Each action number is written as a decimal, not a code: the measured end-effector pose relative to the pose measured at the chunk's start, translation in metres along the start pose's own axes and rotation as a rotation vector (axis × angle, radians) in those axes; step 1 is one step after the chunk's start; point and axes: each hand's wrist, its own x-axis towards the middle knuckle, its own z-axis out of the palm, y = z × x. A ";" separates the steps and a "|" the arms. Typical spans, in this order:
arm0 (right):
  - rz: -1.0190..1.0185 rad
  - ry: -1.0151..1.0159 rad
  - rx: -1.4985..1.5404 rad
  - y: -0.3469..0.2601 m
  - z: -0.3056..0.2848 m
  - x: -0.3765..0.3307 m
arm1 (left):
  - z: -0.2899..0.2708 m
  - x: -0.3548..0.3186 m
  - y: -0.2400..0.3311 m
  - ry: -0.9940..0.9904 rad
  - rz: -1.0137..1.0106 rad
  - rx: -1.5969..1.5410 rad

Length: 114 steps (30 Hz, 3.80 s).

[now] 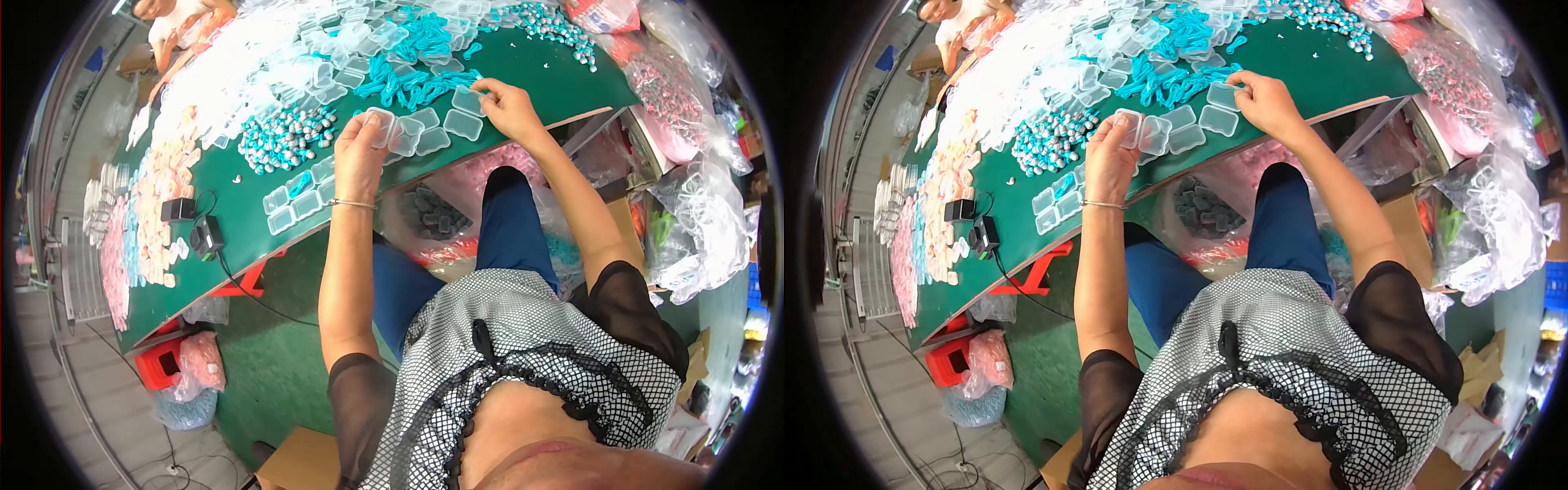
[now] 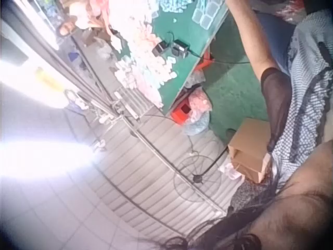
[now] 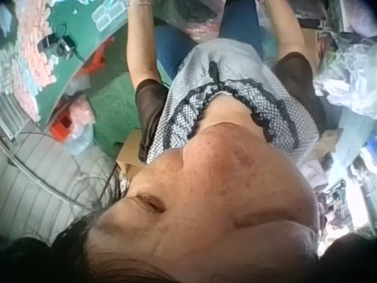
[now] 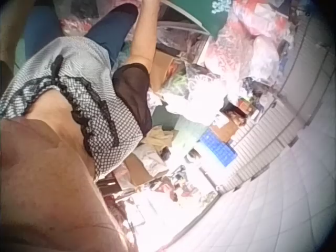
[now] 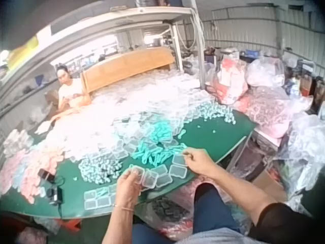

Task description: Sorting small blue and white plastic components into clear plastic containers.

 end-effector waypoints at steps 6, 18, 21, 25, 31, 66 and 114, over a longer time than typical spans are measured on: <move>-0.108 0.124 -0.327 -0.004 0.000 -0.005 | 0.005 -0.005 -0.003 -0.031 0.010 0.045; -0.531 -0.135 -0.308 0.002 -0.002 -0.007 | 0.010 0.000 -0.004 -0.016 0.010 0.047; -0.532 -0.222 -0.306 -0.002 -0.002 -0.004 | 0.017 0.003 -0.008 -0.003 -0.015 0.006; -0.536 -0.193 -0.235 -0.008 -0.003 -0.007 | 0.032 0.008 -0.011 0.021 -0.053 -0.017; -0.604 -0.165 0.130 -0.042 -0.006 -0.014 | 0.046 0.014 -0.020 -0.067 -0.140 0.038; -0.473 -0.225 -0.456 0.039 -0.072 -0.006 | 0.042 0.002 -0.052 -0.267 0.964 1.549; -0.083 0.113 0.098 0.064 -0.013 0.028 | -0.066 0.198 0.077 0.349 0.099 1.619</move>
